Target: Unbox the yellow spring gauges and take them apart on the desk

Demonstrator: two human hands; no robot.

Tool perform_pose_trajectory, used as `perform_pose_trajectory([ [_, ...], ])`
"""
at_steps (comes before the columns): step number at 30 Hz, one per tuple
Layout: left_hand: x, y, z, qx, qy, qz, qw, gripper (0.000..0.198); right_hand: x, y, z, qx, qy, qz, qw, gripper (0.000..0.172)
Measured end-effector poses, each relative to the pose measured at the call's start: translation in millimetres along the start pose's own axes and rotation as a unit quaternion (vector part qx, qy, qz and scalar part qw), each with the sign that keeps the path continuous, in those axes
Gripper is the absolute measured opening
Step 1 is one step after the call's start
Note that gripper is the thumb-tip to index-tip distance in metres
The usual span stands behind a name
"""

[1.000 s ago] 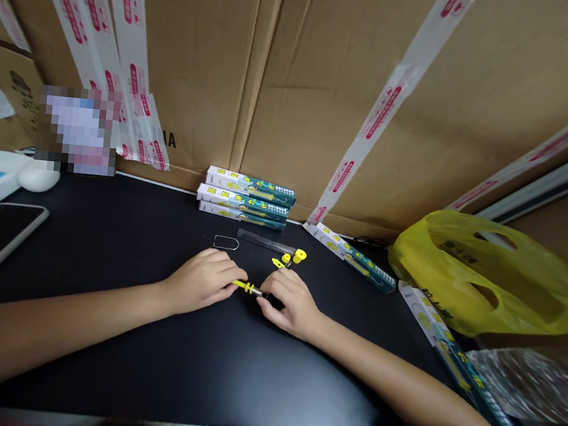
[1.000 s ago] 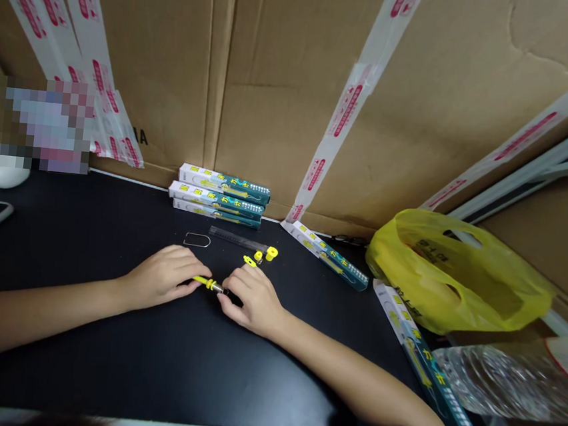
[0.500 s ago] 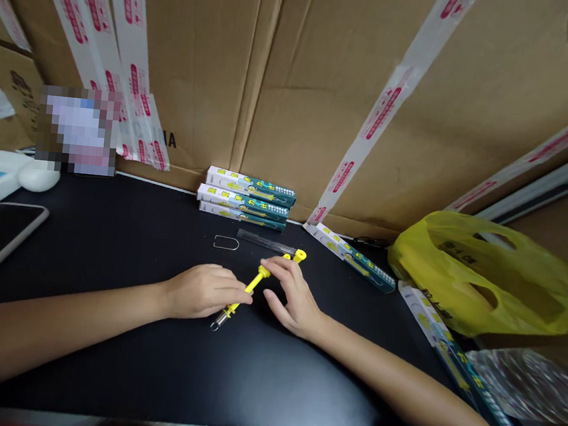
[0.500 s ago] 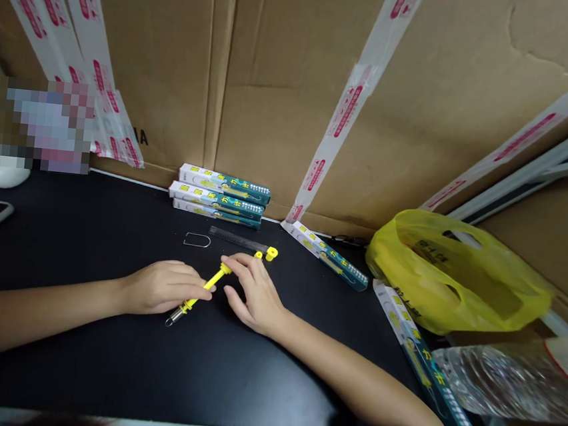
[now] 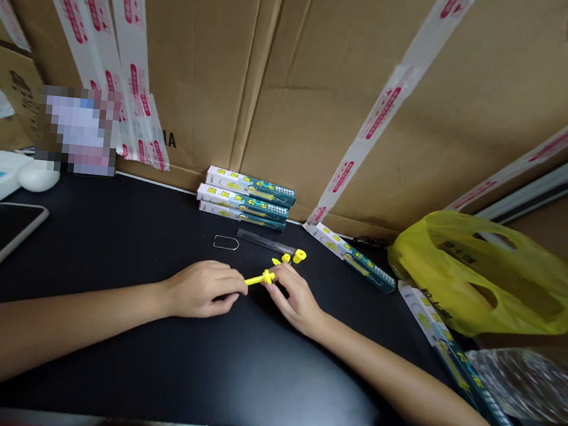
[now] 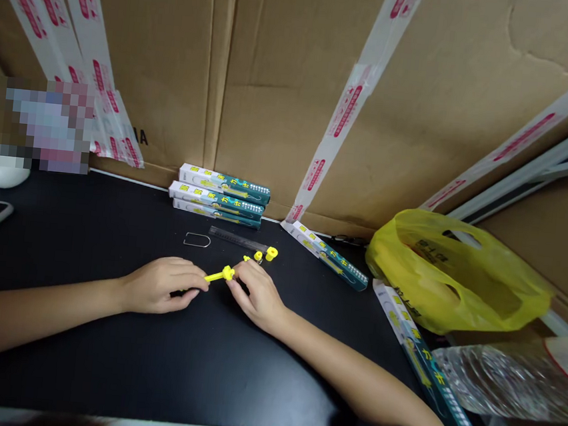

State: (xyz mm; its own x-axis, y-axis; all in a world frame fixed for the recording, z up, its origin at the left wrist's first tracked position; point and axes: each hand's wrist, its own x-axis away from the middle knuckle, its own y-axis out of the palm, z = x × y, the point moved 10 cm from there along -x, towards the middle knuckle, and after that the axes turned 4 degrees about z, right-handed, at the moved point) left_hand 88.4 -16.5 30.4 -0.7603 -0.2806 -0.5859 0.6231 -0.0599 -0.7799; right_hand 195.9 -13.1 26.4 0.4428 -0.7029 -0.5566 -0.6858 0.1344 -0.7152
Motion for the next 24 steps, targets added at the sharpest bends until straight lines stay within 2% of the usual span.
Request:
perform_pose_trajectory([
  [7, 4, -3.6, -30, 0.003, -0.148, 0.027, 0.989, 0.01, 2, -1, 1, -0.039, 0.005, -0.002, 0.999, 0.018],
  [10, 6, -2.9, -35, -0.017, -0.183, 0.014, 0.983, 0.011, 3, -2, 2, -0.051, 0.005, 0.001, 0.999, 0.023],
  [13, 6, 1.1, -35, -0.014, -0.197, -0.018, 0.98, 0.023, 4, -3, 2, -0.062, 0.008, 0.009, 0.998, 0.025],
  [16, 5, 3.5, -33, -0.014, -0.187, -0.043, 0.981, 0.036, 4, -4, 4, -0.074, 0.019, 0.014, 0.997, 0.024],
  [19, 4, 8.0, -26, -0.013, -0.138, -0.066, 0.988, 0.045, 4, -1, 5, -0.092, 0.026, 0.001, 0.995, 0.021],
  [22, 5, 16.9, -14, -0.032, -0.061, -0.099, 0.993, 0.043, 4, 3, 2, -0.105, 0.012, -0.018, 0.994, 0.021],
  [24, 6, 21.2, -10, -0.055, -0.032, -0.11, 0.992, 0.039, 4, 5, 1, -0.11, 0.007, -0.028, 0.994, 0.021],
])
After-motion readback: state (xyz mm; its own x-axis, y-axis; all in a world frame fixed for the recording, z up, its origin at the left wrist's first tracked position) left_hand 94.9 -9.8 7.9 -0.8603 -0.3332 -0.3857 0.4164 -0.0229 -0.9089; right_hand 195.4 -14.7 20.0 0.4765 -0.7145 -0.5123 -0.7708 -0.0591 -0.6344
